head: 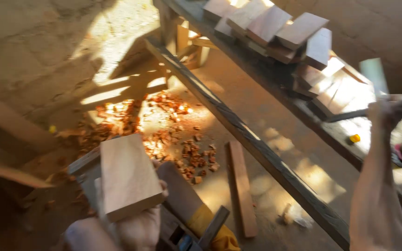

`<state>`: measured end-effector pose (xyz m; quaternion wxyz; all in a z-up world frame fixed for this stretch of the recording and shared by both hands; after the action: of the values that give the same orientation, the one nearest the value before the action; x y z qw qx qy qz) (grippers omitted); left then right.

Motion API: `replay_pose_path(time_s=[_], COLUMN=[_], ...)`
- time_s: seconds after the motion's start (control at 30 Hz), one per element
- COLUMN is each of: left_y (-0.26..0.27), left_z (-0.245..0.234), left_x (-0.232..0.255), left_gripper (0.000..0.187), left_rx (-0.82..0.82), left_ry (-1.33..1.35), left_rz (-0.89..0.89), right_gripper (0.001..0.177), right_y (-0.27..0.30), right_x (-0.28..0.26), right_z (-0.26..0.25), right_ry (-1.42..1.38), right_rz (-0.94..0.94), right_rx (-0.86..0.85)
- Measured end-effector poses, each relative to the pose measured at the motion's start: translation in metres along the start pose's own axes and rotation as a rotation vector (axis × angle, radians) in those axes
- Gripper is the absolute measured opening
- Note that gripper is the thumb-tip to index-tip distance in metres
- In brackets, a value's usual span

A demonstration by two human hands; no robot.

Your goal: Shaving a wooden block using a hand plane and checking dimensions with a square.

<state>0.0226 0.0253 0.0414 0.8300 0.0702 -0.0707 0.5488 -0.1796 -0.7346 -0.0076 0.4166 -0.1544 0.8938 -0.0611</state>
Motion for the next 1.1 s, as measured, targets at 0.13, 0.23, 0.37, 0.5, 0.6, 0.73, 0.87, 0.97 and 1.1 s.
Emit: replay_pose_path(time_s=[0.13, 0.23, 0.37, 0.5, 0.6, 0.73, 0.87, 0.97, 1.1], left_y=[-0.002, -0.004, 0.004, 0.023, 0.029, 0.039, 0.045, 0.045, 0.038], left_z=[0.01, 0.049, 0.08, 0.087, 0.102, 0.107, 0.096, 0.089, 0.069], left_x=[-0.005, -0.013, -0.015, -0.022, -0.015, -0.005, 0.003, 0.01, 0.018], left_gripper=[0.076, 0.074, 0.07, 0.066, 0.065, 0.066, 0.067, 0.067, 0.064], left_rx=[0.034, 0.166, 0.219, 0.091, -0.036, 0.019, 0.117, 0.164, 0.178], left_ry=[-0.079, -0.096, -0.048, 0.011, -0.022, -0.026, 0.039, 0.076, 0.073], left_rz=[0.056, 0.103, 0.1, 0.089, 0.105, 0.118, 0.147, 0.162, 0.217], right_gripper=[0.024, 0.017, 0.011, 0.01, 0.013, 0.018, 0.019, 0.019, 0.018], right_y=[0.0, 0.098, 0.26, 0.366, 0.421, 0.458, 0.473, 0.481, 0.492], right_x=[-0.072, -0.175, -0.348, -0.435, -0.486, -0.518, -0.523, -0.53, -0.533], right_z=[0.045, 0.035, 0.042, 0.094, 0.092, 0.086, 0.09, 0.092, 0.098], right_ry=[-0.304, -0.527, -0.738, -0.607, -0.52, -0.311, -0.349, -0.387, -0.404], right_rz=[-0.305, -0.49, -0.656, -0.904, -0.893, -1.083, -1.219, -1.262, -1.294], right_rx=[-0.149, -0.252, -0.291, -0.805, -1.056, -1.055, -1.053, -1.059, -1.076])
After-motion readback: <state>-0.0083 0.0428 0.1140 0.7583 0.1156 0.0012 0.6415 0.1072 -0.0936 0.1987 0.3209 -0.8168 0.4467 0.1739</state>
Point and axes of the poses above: each hand's wrist, its own y-axis away from the middle knuckle, its own z-axis out of the palm, x = y × z, the point moved 4 cm from there along -y, towards the middle knuckle, and after that the axes turned 7 degrees about y, right-handed, at the moved point
